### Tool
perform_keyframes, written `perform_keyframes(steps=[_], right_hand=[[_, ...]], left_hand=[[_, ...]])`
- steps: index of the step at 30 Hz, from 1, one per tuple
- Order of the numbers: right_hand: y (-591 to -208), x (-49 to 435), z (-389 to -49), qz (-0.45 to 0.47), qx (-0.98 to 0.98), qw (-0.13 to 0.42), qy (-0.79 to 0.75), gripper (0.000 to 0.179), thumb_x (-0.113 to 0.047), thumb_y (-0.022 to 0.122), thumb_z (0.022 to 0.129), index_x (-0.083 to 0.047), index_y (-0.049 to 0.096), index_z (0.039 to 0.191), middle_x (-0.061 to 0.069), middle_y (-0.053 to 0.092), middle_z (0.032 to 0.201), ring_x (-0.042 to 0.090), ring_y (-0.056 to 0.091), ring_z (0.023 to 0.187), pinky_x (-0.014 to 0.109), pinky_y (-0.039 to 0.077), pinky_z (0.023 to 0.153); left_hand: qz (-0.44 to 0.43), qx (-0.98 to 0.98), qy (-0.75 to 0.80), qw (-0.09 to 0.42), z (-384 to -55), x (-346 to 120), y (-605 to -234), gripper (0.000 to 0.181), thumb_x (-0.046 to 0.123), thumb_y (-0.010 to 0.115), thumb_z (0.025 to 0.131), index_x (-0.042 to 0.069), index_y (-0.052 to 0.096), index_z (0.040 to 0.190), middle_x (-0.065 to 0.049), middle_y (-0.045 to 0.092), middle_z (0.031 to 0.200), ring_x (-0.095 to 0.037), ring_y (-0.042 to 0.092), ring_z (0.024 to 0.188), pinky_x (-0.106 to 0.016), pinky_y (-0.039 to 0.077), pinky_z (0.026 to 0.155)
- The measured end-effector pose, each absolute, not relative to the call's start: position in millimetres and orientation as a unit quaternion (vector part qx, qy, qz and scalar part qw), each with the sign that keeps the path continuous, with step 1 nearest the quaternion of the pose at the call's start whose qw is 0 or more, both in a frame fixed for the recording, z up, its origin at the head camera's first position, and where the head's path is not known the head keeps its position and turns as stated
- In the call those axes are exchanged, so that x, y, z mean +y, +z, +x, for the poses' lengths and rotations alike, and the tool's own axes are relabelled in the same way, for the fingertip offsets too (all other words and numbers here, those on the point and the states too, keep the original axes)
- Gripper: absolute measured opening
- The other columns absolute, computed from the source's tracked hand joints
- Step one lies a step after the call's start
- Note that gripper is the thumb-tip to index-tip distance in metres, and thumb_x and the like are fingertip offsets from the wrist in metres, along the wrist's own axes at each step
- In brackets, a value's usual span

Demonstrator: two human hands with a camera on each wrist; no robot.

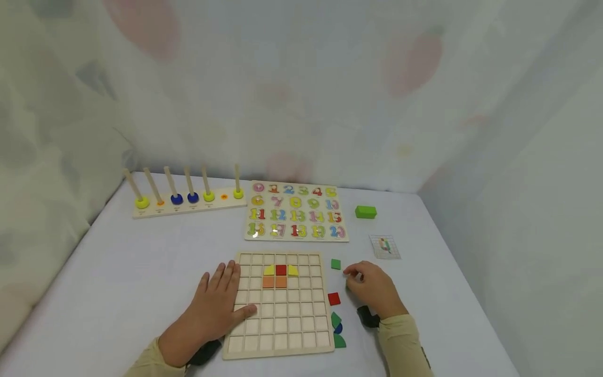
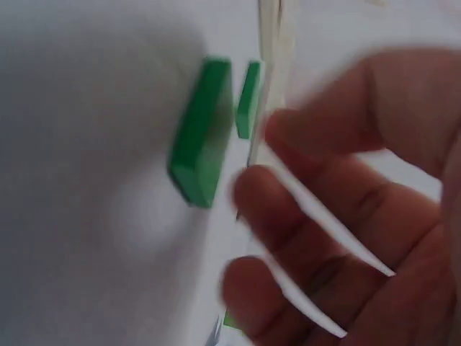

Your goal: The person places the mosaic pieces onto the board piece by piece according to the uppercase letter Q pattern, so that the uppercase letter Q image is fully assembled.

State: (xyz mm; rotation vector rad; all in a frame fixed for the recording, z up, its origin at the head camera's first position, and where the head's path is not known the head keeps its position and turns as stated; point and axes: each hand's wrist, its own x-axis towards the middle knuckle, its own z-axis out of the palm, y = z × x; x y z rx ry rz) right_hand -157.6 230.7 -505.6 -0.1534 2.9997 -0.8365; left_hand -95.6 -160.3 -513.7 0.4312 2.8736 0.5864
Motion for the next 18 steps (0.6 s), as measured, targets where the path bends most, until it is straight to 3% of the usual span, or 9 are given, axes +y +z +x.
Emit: perform_keyframes(steps=[4, 7, 9, 18], right_hand=[[-508, 231, -162, -0.070, 0.972, 0.022, -0.225, 0.039, -0.021, 0.073, 0.094, -0.019, 0.076, 0.133, 0.002, 0.068, 0.126, 0.028, 0.059, 0.110, 0.050, 0.053, 0.092], [-511, 227, -165, -0.113, 0.972, 0.043, -0.203, 0.054, -0.027, 0.071, 0.098, -0.020, 0.064, 0.151, 0.010, 0.055, 0.151, 0.042, 0.047, 0.132, 0.063, 0.041, 0.107], [-513, 225, -165, -0.132, 0.970, 0.059, -0.197, 0.055, -0.029, 0.070, 0.100, -0.022, 0.062, 0.154, 0.010, 0.050, 0.157, 0.044, 0.042, 0.135, 0.065, 0.038, 0.108], [-511, 218, -160, -0.148, 0.969, 0.010, -0.199, 0.024, -0.016, 0.084, 0.095, -0.016, 0.084, 0.119, -0.002, 0.074, 0.128, 0.025, 0.062, 0.118, 0.046, 0.054, 0.099]], left_hand=[[0.144, 0.969, 0.180, 0.090, -99, -160, -517, 0.115, 0.075, 0.057, 0.098, -0.011, 0.019, 0.165, -0.031, 0.017, 0.172, -0.054, 0.014, 0.157, -0.075, 0.010, 0.120], [0.143, 0.969, 0.182, 0.088, -99, -161, -515, 0.114, 0.074, 0.058, 0.098, -0.012, 0.020, 0.165, -0.032, 0.018, 0.171, -0.054, 0.015, 0.157, -0.076, 0.011, 0.119], [0.143, 0.968, 0.185, 0.090, -98, -160, -513, 0.114, 0.073, 0.059, 0.098, -0.012, 0.021, 0.164, -0.033, 0.018, 0.171, -0.055, 0.015, 0.156, -0.076, 0.011, 0.119], [0.144, 0.968, 0.182, 0.094, -98, -159, -514, 0.112, 0.069, 0.062, 0.099, -0.012, 0.020, 0.164, -0.032, 0.018, 0.171, -0.054, 0.015, 0.157, -0.075, 0.010, 0.119]])
